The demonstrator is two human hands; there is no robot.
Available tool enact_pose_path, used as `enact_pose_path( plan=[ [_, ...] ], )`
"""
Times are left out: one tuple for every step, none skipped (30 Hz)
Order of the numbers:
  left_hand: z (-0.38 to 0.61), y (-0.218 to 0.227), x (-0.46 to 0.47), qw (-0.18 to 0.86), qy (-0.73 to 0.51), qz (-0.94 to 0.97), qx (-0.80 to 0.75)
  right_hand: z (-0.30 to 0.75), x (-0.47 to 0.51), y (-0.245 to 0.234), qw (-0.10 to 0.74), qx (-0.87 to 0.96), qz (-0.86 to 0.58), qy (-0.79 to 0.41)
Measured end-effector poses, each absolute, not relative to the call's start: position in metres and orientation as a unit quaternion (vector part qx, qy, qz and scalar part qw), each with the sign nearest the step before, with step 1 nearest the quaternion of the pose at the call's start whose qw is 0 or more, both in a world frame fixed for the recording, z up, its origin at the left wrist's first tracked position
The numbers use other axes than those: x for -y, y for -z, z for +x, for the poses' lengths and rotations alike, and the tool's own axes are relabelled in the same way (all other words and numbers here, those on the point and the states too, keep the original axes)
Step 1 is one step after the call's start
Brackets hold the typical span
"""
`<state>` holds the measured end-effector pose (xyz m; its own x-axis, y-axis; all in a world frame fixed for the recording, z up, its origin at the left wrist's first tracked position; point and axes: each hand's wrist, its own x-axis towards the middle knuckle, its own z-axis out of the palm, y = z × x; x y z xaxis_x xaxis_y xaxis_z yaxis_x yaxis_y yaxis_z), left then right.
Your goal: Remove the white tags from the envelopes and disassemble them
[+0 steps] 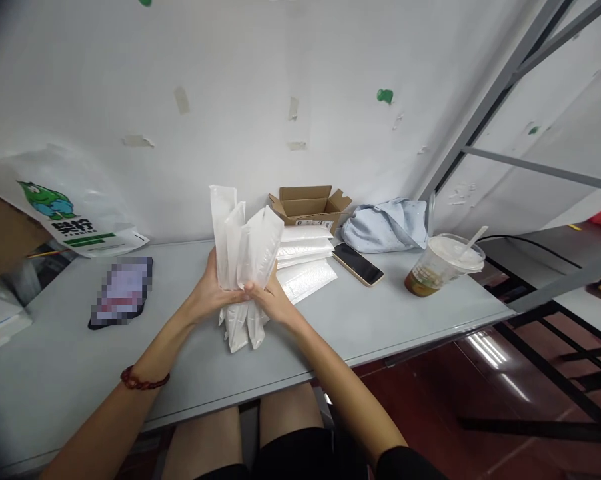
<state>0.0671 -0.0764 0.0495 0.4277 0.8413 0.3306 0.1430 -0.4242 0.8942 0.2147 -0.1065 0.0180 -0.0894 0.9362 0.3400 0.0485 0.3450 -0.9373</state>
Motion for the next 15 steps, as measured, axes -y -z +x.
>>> enact_pose_path(
  plan=[
    [0.0687,-0.0488,0.0774,0.411,-0.423,0.733,-0.34,0.2156,0.1078,-0.0166,0.532,0.619,-0.401,-0.416],
    [0.0698,-0.0482,0.0783,0.404,-0.425,0.732,-0.346,0.2163,0.1088,-0.0153,0.52,0.624,-0.401,-0.423],
    [0.0705,-0.0476,0.0791,0.399,-0.425,0.731,-0.353,0.2169,0.1094,-0.0141,0.507,0.63,-0.4,-0.432],
    [0.0707,-0.047,0.0797,0.394,-0.424,0.731,-0.361,0.2172,0.1097,-0.0131,0.494,0.635,-0.398,-0.44],
    [0.0706,-0.0463,0.0801,0.388,-0.423,0.731,-0.369,0.2172,0.1097,-0.0125,0.484,0.64,-0.395,-0.448],
    [0.0701,-0.0457,0.0802,0.38,-0.425,0.73,-0.376,0.2168,0.1095,-0.0121,0.477,0.644,-0.391,-0.453],
    [0.0696,-0.0451,0.0802,0.368,-0.429,0.73,-0.383,0.2161,0.1093,-0.0119,0.476,0.648,-0.386,-0.452],
    [0.0691,-0.0447,0.0801,0.357,-0.435,0.729,-0.39,0.2152,0.1091,-0.012,0.48,0.652,-0.383,-0.445],
    [0.0687,-0.0444,0.0801,0.348,-0.441,0.725,-0.398,0.2143,0.109,-0.0123,0.487,0.655,-0.382,-0.434],
    [0.0685,-0.0442,0.0801,0.342,-0.447,0.72,-0.406,0.2134,0.109,-0.0127,0.493,0.658,-0.383,-0.421],
    [0.0685,-0.0442,0.0803,0.338,-0.451,0.715,-0.413,0.2126,0.1092,-0.0133,0.498,0.659,-0.387,-0.41],
    [0.0688,-0.0445,0.0808,0.337,-0.455,0.71,-0.419,0.2121,0.1096,-0.014,0.497,0.661,-0.392,-0.403],
    [0.0692,-0.0449,0.0814,0.335,-0.458,0.706,-0.424,0.2118,0.11,-0.0147,0.494,0.661,-0.397,-0.402],
    [0.0697,-0.0456,0.0821,0.332,-0.46,0.702,-0.429,0.2116,0.1104,-0.0153,0.491,0.661,-0.401,-0.403],
    [0.0699,-0.0465,0.0829,0.328,-0.462,0.7,-0.433,0.2115,0.1108,-0.0157,0.488,0.659,-0.402,-0.406]
  ],
)
